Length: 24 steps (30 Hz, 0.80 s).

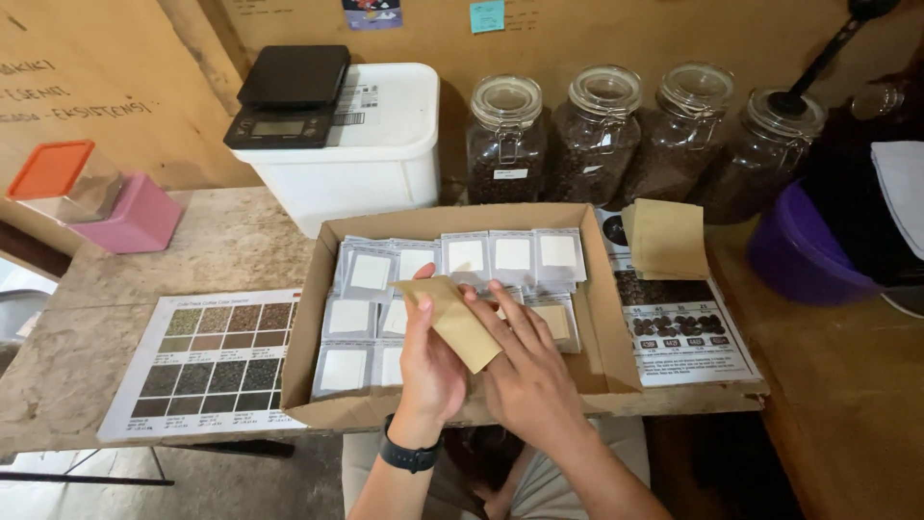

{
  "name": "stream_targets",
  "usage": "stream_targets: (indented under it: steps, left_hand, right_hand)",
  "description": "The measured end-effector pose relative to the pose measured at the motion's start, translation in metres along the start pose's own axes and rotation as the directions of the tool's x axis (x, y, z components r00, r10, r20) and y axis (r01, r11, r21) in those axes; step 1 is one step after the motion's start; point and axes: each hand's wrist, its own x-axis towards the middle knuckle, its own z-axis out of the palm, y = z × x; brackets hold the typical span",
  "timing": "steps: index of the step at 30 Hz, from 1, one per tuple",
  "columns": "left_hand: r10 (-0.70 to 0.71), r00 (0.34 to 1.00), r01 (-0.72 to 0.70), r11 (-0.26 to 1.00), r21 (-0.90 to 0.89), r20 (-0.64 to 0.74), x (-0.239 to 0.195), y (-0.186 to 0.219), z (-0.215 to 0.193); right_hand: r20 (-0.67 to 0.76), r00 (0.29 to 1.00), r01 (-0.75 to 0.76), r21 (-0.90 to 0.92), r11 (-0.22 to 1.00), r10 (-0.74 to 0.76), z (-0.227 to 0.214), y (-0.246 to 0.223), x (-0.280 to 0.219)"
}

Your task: The person folds small paper envelopes and arranges them inside a cardboard box. They pick up individual envelopes, fold the top edges by hand, and place them in organized rows.

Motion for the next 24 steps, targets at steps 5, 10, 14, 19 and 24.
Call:
stream_targets:
  steps: [5,10,14,19,24]
  left_hand:
    - [-0.031,0.994,0.036,0.998,0.047,-0.106,-0.001,0.004,0.007]
    - [-0.062,0.983,0.072,0.996,0.048,-0.174,0.0,0.005,0.009]
    - [-0.059,0.983,0.06,0.998,0.004,-0.171,-0.002,0.007,0.011]
    - [-0.085,0.979,0.086,0.996,-0.005,-0.187,0.0,0.006,0.008]
    - [0.008,0.98,0.004,0.998,0.061,-0.197,-0.001,0.004,0.013]
  right_hand:
    - [-0.078,0.997,0.003,0.018,1.0,-0.002,0.001,0.001,0.0]
    - [-0.048,0.999,-0.022,0.064,0.998,0.025,0.003,0.004,0.0]
    - [0.011,0.999,-0.039,0.112,0.993,0.038,0.0,0.002,0.0]
    - [0.006,1.0,-0.026,0.096,0.995,0.025,-0.002,0.0,0.004]
    - [-0.264,0.964,0.049,0.202,0.978,0.006,-0.001,-0.003,0.006]
